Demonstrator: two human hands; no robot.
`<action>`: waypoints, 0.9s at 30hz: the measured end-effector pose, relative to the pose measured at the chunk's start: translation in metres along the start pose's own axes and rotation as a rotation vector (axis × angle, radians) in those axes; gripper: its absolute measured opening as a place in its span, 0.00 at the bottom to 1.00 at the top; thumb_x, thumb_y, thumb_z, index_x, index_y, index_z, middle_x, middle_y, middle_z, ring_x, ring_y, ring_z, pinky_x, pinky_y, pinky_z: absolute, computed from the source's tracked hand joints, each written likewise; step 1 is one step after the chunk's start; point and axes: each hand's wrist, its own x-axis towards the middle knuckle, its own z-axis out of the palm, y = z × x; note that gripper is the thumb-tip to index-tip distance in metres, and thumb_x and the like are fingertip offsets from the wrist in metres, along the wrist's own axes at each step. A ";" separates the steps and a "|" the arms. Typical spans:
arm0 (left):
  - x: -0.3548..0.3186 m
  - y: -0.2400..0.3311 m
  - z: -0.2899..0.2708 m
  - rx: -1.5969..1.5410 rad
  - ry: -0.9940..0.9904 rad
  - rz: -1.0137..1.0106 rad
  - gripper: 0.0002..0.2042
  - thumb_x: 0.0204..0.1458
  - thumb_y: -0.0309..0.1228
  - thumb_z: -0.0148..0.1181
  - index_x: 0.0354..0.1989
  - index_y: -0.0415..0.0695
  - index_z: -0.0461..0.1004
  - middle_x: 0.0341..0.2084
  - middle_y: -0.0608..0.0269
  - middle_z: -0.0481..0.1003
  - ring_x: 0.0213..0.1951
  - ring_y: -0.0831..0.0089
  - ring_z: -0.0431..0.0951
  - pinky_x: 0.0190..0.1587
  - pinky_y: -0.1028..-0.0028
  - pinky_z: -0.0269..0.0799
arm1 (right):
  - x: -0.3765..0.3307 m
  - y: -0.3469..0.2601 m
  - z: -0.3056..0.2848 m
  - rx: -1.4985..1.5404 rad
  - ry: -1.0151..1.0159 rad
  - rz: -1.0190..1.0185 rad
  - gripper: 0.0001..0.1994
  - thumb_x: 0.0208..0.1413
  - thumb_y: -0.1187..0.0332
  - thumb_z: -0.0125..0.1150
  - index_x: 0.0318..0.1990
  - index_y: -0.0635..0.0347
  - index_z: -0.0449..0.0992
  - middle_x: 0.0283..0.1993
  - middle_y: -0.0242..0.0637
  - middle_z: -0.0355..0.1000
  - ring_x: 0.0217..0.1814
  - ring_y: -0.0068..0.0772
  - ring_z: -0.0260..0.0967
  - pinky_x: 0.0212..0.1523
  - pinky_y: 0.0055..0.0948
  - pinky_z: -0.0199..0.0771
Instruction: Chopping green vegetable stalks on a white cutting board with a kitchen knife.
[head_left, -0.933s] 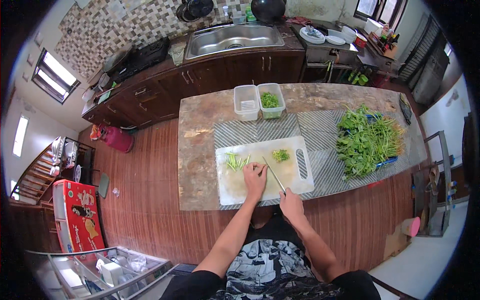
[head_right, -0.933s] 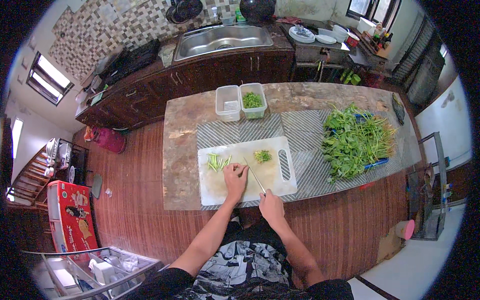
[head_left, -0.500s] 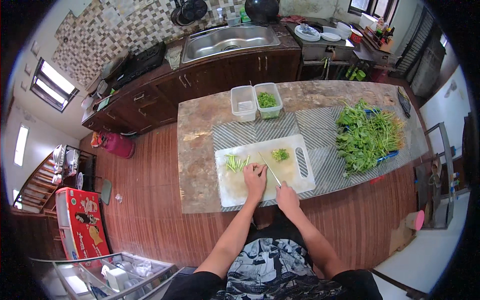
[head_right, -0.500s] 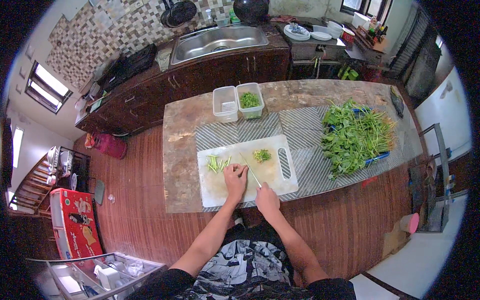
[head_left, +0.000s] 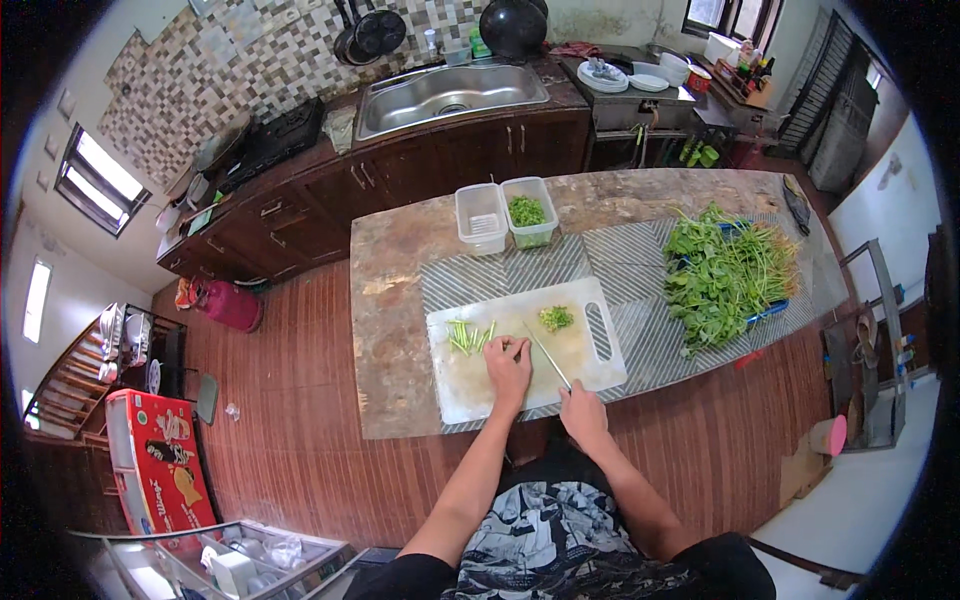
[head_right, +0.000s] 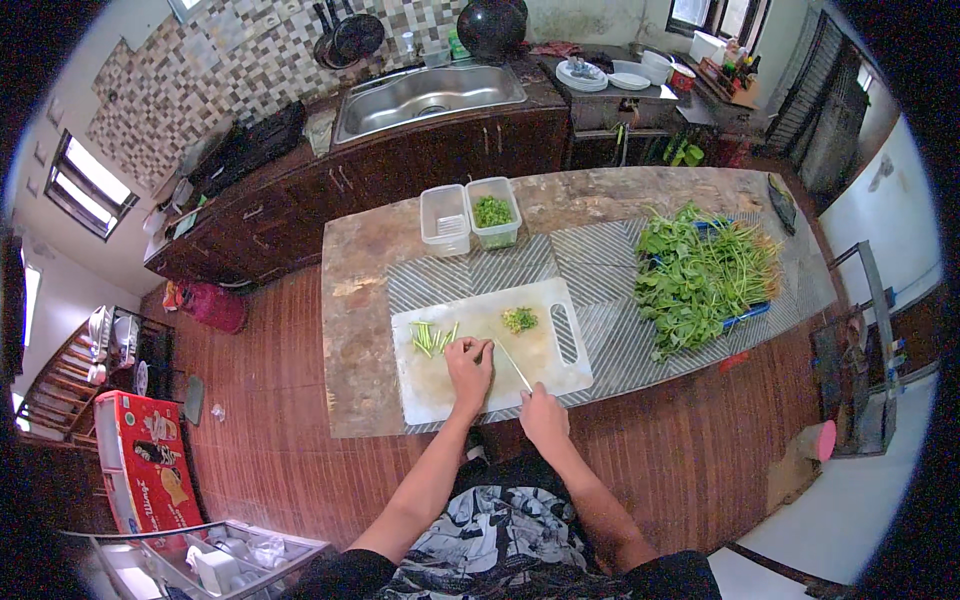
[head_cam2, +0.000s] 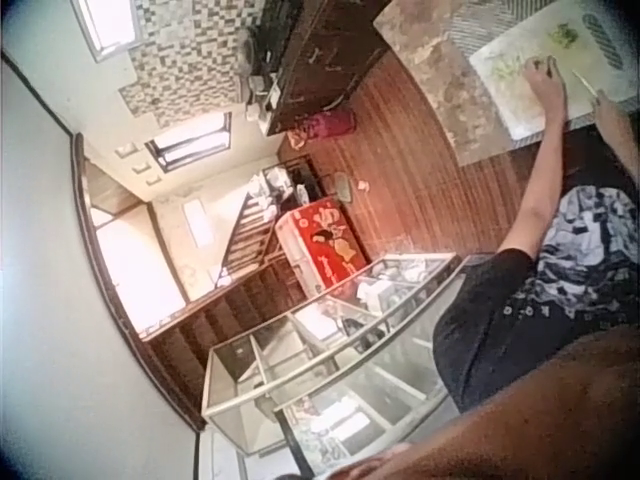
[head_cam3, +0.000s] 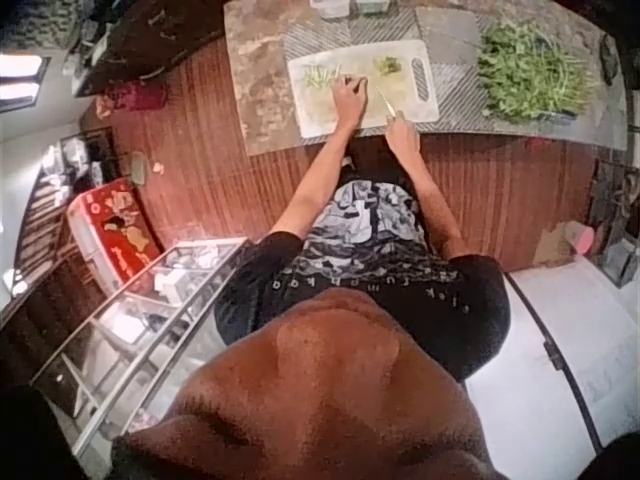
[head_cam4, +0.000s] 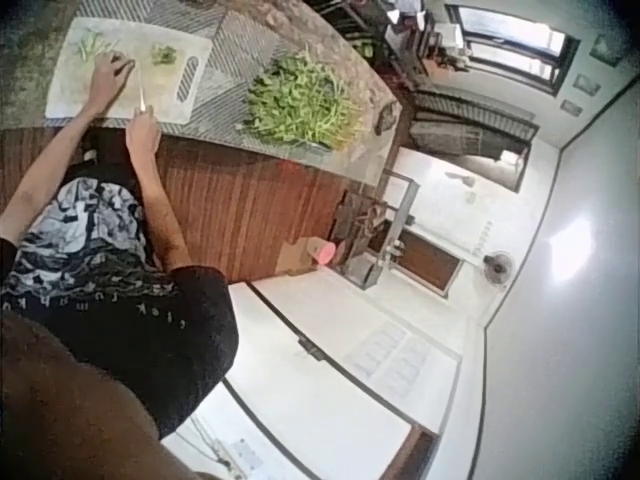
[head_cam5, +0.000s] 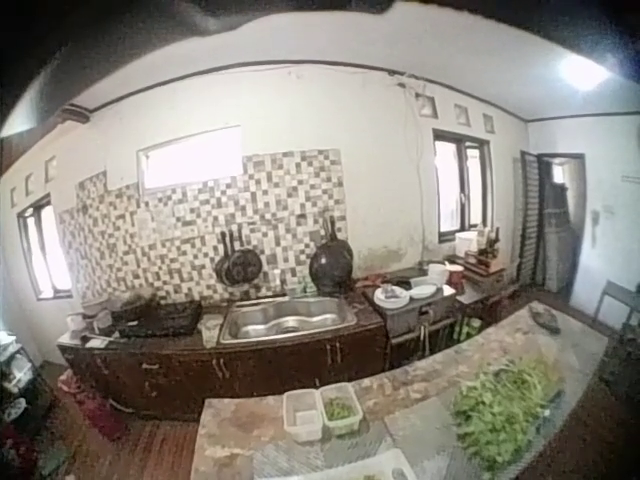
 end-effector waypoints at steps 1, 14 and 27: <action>0.000 0.001 -0.001 -0.001 0.000 0.002 0.04 0.48 0.27 0.70 0.32 0.41 0.84 0.31 0.58 0.74 0.39 0.58 0.70 0.44 0.62 0.69 | 0.002 0.000 -0.002 0.005 0.039 -0.011 0.16 0.66 0.58 0.53 0.43 0.67 0.71 0.34 0.63 0.76 0.40 0.67 0.76 0.42 0.59 0.75; -0.002 0.003 -0.005 -0.040 0.001 0.063 0.07 0.49 0.26 0.68 0.36 0.42 0.83 0.34 0.57 0.74 0.41 0.58 0.71 0.46 0.63 0.69 | 0.000 0.003 -0.011 0.037 0.231 -0.091 0.17 0.66 0.55 0.53 0.38 0.64 0.69 0.29 0.58 0.76 0.33 0.64 0.76 0.33 0.56 0.74; -0.020 0.026 -0.005 0.036 -0.555 0.544 0.25 0.55 0.47 0.60 0.63 0.60 0.73 0.72 0.56 0.57 0.71 0.51 0.55 0.64 0.54 0.51 | -0.003 0.024 -0.013 0.053 0.398 -0.209 0.15 0.62 0.58 0.59 0.44 0.62 0.72 0.37 0.48 0.75 0.38 0.55 0.76 0.37 0.49 0.75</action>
